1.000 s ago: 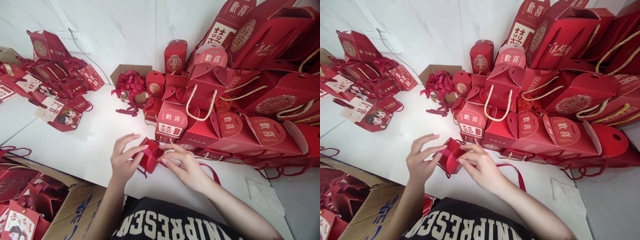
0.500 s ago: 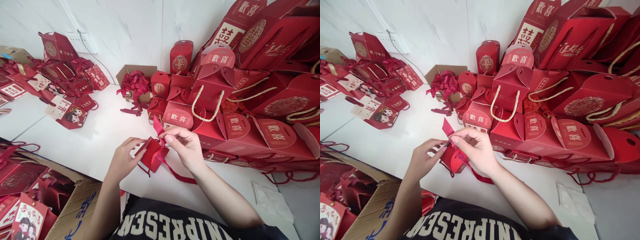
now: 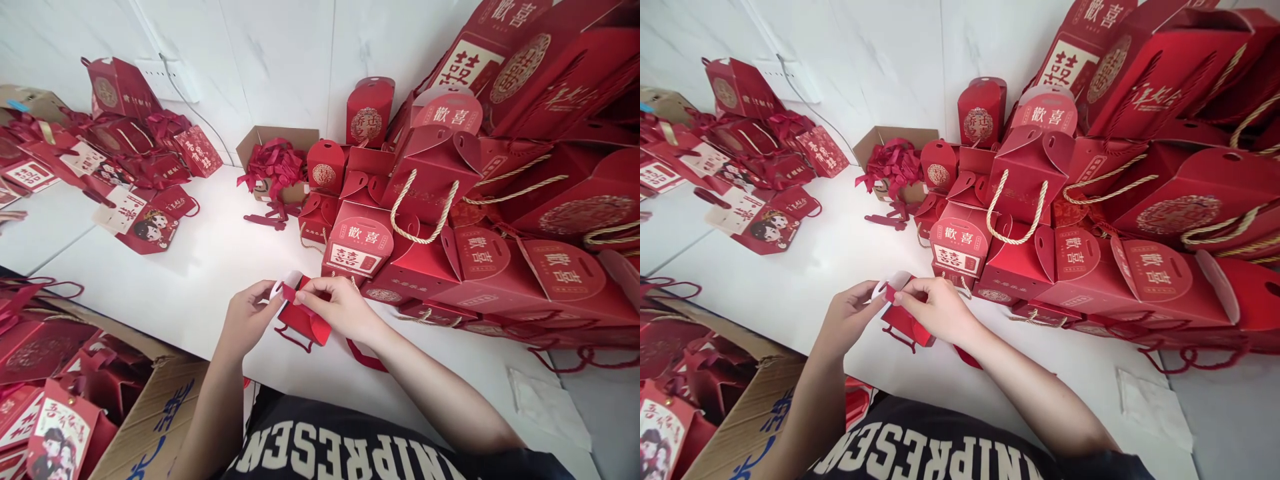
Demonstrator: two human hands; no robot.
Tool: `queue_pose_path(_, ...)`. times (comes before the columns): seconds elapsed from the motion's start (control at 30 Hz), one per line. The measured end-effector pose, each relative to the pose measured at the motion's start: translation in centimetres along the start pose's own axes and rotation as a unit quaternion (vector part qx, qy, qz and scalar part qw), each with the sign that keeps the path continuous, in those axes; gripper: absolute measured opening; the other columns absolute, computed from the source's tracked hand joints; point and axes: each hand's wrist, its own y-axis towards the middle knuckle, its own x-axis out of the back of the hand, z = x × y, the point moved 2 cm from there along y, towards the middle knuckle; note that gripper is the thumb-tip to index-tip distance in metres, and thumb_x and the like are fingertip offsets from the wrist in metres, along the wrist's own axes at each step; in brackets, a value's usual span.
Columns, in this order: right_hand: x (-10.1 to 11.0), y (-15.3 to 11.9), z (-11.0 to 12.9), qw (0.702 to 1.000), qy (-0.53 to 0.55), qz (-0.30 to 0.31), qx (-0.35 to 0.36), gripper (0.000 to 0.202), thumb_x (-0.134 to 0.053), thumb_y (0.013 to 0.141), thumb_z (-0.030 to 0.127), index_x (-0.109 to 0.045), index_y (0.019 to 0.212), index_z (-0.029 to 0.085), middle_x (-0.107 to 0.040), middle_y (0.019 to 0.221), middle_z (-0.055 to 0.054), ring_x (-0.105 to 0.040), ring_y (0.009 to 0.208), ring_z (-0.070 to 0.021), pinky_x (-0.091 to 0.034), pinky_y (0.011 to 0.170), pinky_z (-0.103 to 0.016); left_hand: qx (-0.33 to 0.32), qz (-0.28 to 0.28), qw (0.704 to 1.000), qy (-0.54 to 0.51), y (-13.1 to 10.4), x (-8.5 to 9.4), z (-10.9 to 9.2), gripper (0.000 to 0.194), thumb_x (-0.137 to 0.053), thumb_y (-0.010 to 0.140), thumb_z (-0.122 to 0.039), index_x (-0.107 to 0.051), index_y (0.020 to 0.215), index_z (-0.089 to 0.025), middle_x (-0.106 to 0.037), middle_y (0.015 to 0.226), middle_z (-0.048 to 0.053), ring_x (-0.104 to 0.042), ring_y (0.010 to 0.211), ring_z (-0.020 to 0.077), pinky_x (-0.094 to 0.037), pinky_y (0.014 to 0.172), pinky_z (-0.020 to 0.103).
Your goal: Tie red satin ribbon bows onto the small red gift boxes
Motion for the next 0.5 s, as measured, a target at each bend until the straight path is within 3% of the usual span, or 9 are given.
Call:
queue_pose_path(0.2,-0.3,0.2,0.1,1.000,0.010,-0.007,0.023,0.023,-0.060,0.091,0.032,-0.074,0.080,0.017,-0.069,0.071,0.002,-0.057,0.064,-0.0107,-0.043,0.064,-0.022,0.018,0.005,1.000,0.004,-0.3,0.1,-0.2,0.040,-0.067,0.084,-0.045,-0.071,0.112,-0.017,-0.072,0.093,0.005,-0.066,0.081,0.0195,-0.053,0.066,0.024)
queue_pose_path(0.33,-0.4,0.6,0.1,0.999,-0.001,-0.010,0.033,0.021,-0.060,0.092,0.028,-0.075,0.081,0.018,-0.072,0.075,0.002,-0.060,0.067,-0.0110,-0.044,0.065,-0.021,0.018,0.052,0.998,0.005,-0.7,0.5,-0.8,0.040,-0.069,0.083,-0.042,-0.069,0.115,-0.018,-0.071,0.108,0.009,-0.067,0.095,0.0235,-0.057,0.076,0.029)
queue_pose_path(0.4,-0.6,0.8,0.1,0.999,-0.018,-0.009,0.037,0.021,-0.060,0.092,0.028,-0.074,0.081,0.018,-0.072,0.077,0.002,-0.061,0.068,-0.0115,-0.044,0.066,-0.022,0.027,0.062,0.998,-0.010,-0.7,0.4,-1.0,0.039,-0.070,0.082,-0.043,-0.071,0.111,-0.018,-0.072,0.105,0.009,-0.067,0.096,0.0239,-0.058,0.077,0.030)
queue_pose_path(0.5,-0.8,0.9,0.1,0.998,-0.043,0.001,0.050,0.021,-0.059,0.093,0.027,-0.073,0.081,0.018,-0.072,0.076,0.001,-0.061,0.067,-0.0121,-0.044,0.065,-0.023,0.035,-0.003,0.999,-0.041,-0.4,0.1,-1.1,0.033,-0.068,0.083,-0.046,-0.074,0.097,-0.016,-0.072,0.089,0.006,-0.066,0.084,0.0199,-0.058,0.075,0.029)
